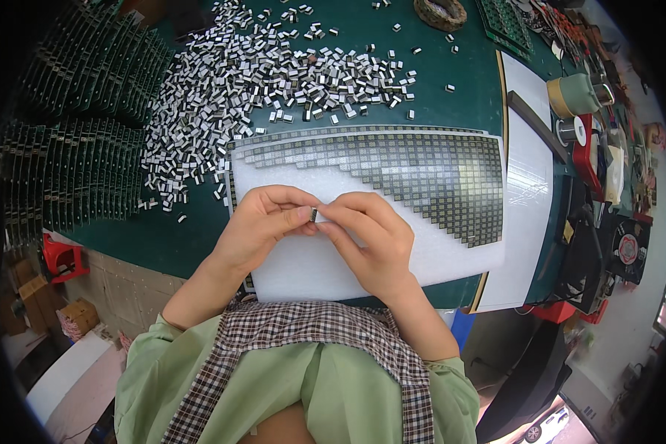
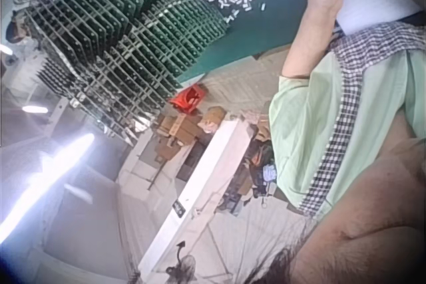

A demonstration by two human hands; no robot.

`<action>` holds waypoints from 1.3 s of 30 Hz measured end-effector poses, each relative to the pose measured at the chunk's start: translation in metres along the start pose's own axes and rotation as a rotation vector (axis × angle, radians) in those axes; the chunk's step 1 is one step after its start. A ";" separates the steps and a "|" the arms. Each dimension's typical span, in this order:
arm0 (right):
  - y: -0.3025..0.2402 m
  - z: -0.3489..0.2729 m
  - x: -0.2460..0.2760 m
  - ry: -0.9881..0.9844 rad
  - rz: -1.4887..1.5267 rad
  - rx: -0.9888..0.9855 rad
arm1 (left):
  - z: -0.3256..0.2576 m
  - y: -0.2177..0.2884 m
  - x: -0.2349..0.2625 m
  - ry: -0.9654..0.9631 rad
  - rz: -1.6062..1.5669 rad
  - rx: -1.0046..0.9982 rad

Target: The recorder is picking up small rectangular electronic components and placing them into a grid-like tray on a green workbench.

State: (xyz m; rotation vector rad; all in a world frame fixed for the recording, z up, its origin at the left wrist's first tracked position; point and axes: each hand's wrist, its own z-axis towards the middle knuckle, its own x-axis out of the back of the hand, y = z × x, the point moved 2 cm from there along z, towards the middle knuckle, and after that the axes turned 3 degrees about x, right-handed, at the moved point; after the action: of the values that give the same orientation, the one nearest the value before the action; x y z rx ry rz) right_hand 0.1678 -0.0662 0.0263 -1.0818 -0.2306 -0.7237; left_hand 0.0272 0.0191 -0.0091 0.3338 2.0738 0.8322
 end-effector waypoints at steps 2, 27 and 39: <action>-0.003 0.000 0.000 -0.010 -0.074 0.037 | 0.000 0.000 -0.001 -0.001 0.009 -0.011; 0.019 -0.013 -0.004 0.085 0.320 -0.471 | 0.017 0.028 0.001 0.277 1.913 -0.922; 0.005 -0.007 -0.003 0.079 -0.007 -0.019 | 0.004 0.004 -0.001 0.017 0.054 0.020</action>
State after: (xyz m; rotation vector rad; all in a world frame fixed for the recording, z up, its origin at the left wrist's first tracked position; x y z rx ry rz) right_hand 0.1682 -0.0692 0.0180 -1.0690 -0.1602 -0.7749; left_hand 0.0309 0.0230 -0.0074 0.3960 2.0977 0.8498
